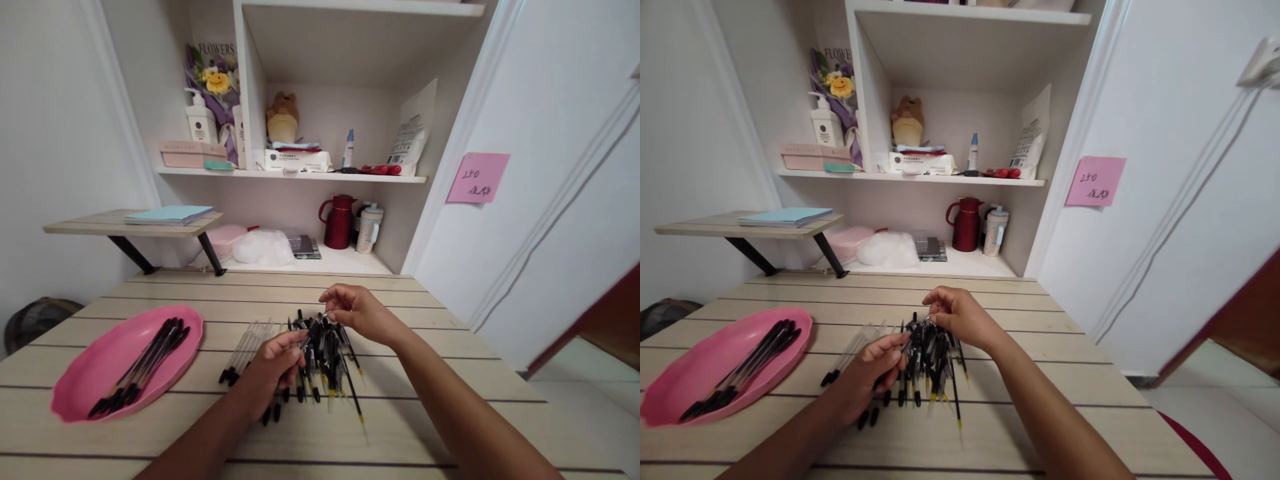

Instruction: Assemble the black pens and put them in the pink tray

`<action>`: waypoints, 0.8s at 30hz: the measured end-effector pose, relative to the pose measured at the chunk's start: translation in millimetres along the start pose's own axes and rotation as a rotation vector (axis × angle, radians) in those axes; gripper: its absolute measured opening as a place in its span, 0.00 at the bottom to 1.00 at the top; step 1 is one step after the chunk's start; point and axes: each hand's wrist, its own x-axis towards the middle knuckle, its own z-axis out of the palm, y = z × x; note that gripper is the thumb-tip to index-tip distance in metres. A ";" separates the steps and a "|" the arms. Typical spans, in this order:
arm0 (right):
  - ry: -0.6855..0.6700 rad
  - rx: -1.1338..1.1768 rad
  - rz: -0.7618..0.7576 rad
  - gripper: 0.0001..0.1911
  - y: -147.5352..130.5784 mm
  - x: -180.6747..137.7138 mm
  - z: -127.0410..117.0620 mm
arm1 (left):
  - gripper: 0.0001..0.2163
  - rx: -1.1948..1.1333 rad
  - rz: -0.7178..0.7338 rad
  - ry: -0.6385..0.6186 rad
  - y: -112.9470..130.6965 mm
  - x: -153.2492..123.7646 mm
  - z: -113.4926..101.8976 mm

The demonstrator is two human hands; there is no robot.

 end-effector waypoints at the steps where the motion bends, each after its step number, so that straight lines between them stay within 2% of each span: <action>1: -0.012 -0.012 0.004 0.11 -1.0 -0.4 0.5 | 0.17 0.003 0.001 0.001 -0.3 0.0 0.1; 16: -0.038 -0.103 0.001 0.11 -8.3 -4.8 4.4 | 0.16 -0.057 0.002 -0.041 -0.4 -1.5 2.0; 24: -0.096 -0.113 -0.006 0.14 -8.5 -6.5 3.2 | 0.15 -0.027 0.006 -0.034 -0.8 -2.2 2.7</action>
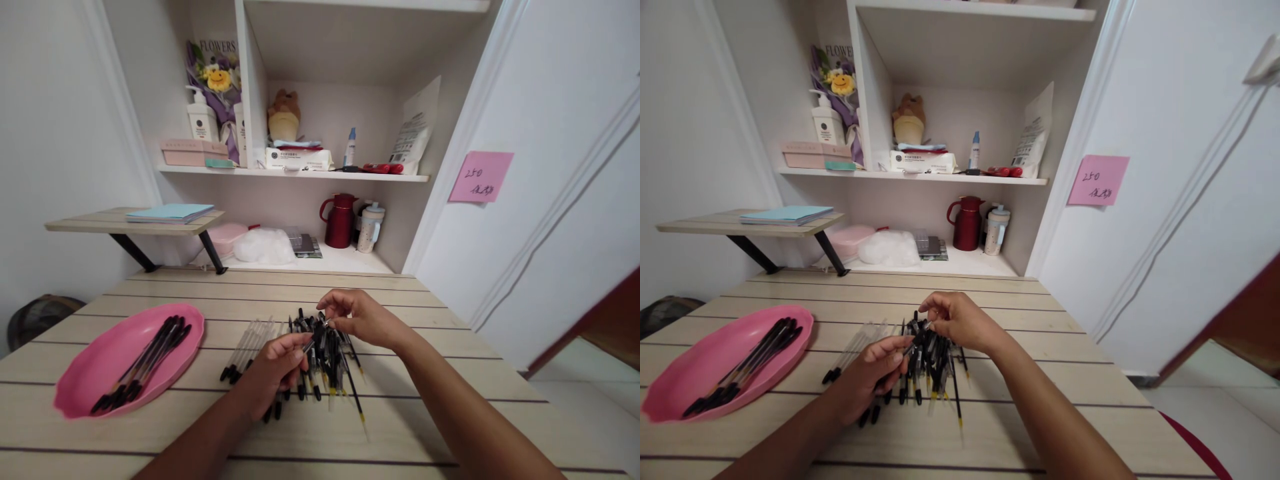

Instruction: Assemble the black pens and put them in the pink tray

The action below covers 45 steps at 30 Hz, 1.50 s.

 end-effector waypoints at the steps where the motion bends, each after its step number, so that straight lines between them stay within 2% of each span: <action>1: -0.003 0.010 0.001 0.14 0.5 0.3 0.4 | 0.15 0.001 0.004 -0.001 0.3 -0.1 0.2; 8: -0.009 0.034 0.006 0.14 1.6 1.9 4.1 | 0.18 0.037 -0.021 0.033 2.5 -1.6 2.0; 17: 0.006 -0.131 0.012 0.13 -0.5 0.0 9.0 | 0.20 0.086 -0.022 0.077 6.7 -3.3 4.7; 25: 0.109 0.110 0.050 0.11 8.0 5.1 5.1 | 0.18 0.030 0.041 0.051 5.5 -0.9 -1.7; 29: 0.024 0.189 0.072 0.12 9.1 4.9 5.9 | 0.17 0.041 0.042 0.028 4.5 -0.5 -3.3; 31: 0.023 0.135 0.078 0.09 8.8 5.2 8.7 | 0.17 0.055 0.041 0.021 3.8 -0.4 -3.6; 34: 0.058 -0.069 0.066 0.08 6.1 5.4 13.1 | 0.17 0.072 0.043 0.024 2.6 0.0 -4.1; 37: 0.112 -0.304 0.025 0.12 2.5 5.1 14.6 | 0.18 0.083 0.028 0.025 1.9 0.4 -4.5; 39: 0.133 -0.352 0.011 0.14 1.6 4.7 13.1 | 0.18 0.082 0.030 0.024 1.9 0.5 -4.5; 41: 0.103 -0.243 0.022 0.12 3.0 4.7 10.3 | 0.17 0.071 0.041 0.023 2.1 0.5 -4.4; 45: -0.017 0.127 0.053 0.15 10.1 5.6 6.1 | 0.17 0.049 0.048 0.015 2.5 0.4 -4.2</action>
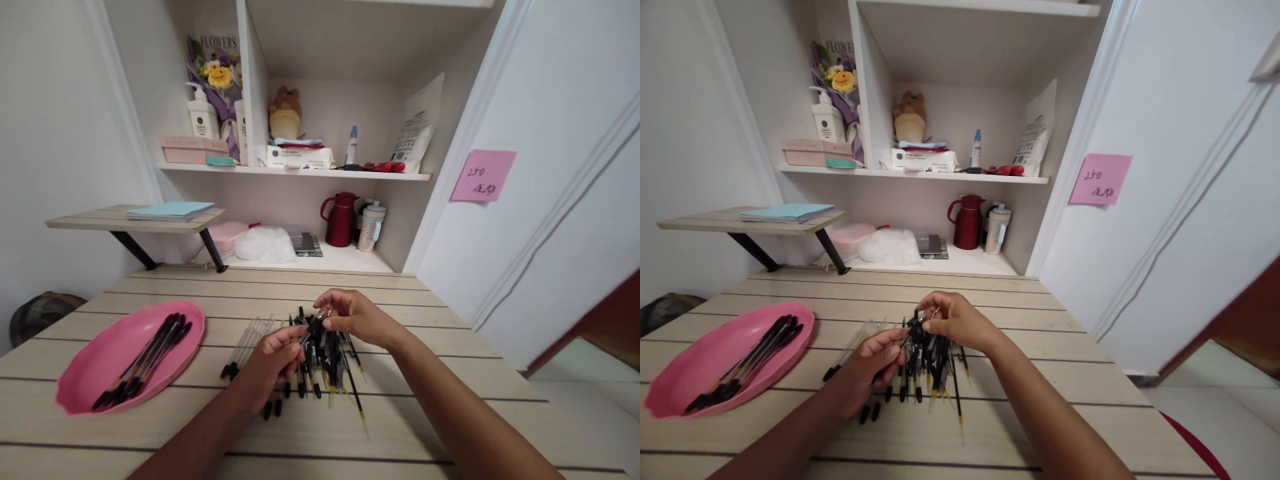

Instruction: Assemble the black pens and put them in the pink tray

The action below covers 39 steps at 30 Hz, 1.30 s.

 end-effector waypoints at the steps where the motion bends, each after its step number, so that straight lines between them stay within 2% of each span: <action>1: -0.009 0.037 0.007 0.14 1.4 0.4 -0.2 | 0.17 0.002 -0.003 -0.003 0.1 -0.1 0.1; 3: -0.001 0.024 0.018 0.10 2.8 0.6 0.8 | 0.17 0.008 -0.012 -0.004 0.2 -0.4 0.4; 9: 0.088 -0.286 -0.024 0.10 -2.6 -1.6 5.9 | 0.17 -0.005 -0.004 0.008 0.5 -0.3 0.4; 13: 0.025 -0.183 -0.028 0.10 -0.5 -1.3 4.8 | 0.17 -0.015 0.004 0.013 -0.1 0.2 -0.4; 16: -0.002 -0.111 -0.013 0.07 4.1 -0.4 3.8 | 0.17 0.005 0.000 0.013 -0.4 0.2 -0.5; 23: 0.013 -0.200 -0.017 0.08 2.3 -0.6 3.8 | 0.17 0.041 -0.011 0.025 1.1 -0.1 0.1; 27: 0.051 -0.273 0.008 0.10 2.2 -0.9 -7.7 | 0.17 -0.025 0.002 0.029 -1.1 1.6 -1.2; 30: 0.125 -0.557 0.119 0.09 6.7 -1.4 -20.1 | 0.16 -0.076 0.006 0.036 -2.0 2.6 -2.2; 34: 0.005 -0.962 0.418 0.07 15.0 -1.8 -26.3 | 0.13 -0.086 0.018 0.030 0.8 1.8 -1.5; 36: -0.054 -1.009 0.528 0.07 18.2 -1.5 -24.5 | 0.12 -0.076 0.016 0.030 2.6 1.1 -0.5; 39: -0.096 -0.997 0.583 0.06 20.9 -0.7 -21.4 | 0.11 -0.075 0.000 0.041 3.9 0.7 0.5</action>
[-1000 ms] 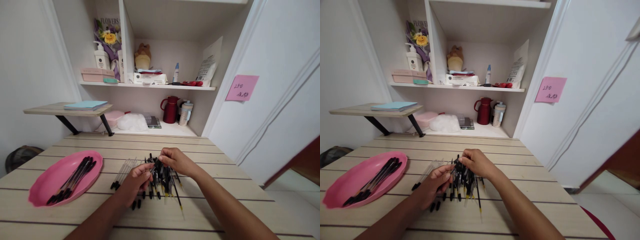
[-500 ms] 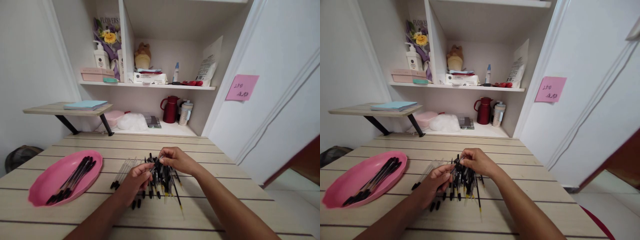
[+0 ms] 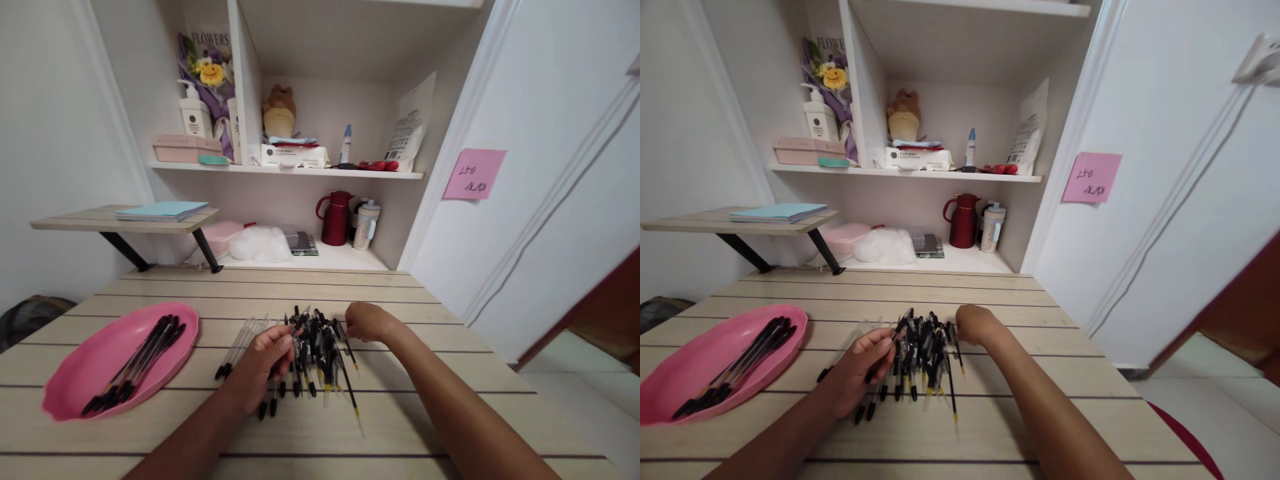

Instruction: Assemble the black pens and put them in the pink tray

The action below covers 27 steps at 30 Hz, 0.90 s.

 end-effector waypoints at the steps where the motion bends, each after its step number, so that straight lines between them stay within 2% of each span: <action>1: -0.013 -0.001 0.003 0.06 -0.3 0.4 0.5 | 0.12 -0.005 0.000 0.004 -0.1 0.0 0.1; 17: -0.036 0.020 0.030 0.10 4.6 10.8 9.0 | 0.16 -0.018 -0.007 0.018 1.1 0.2 -0.1; 27: 0.028 0.077 0.016 0.10 12.7 14.7 9.4 | 0.14 -0.079 -0.017 0.030 3.5 0.0 -1.0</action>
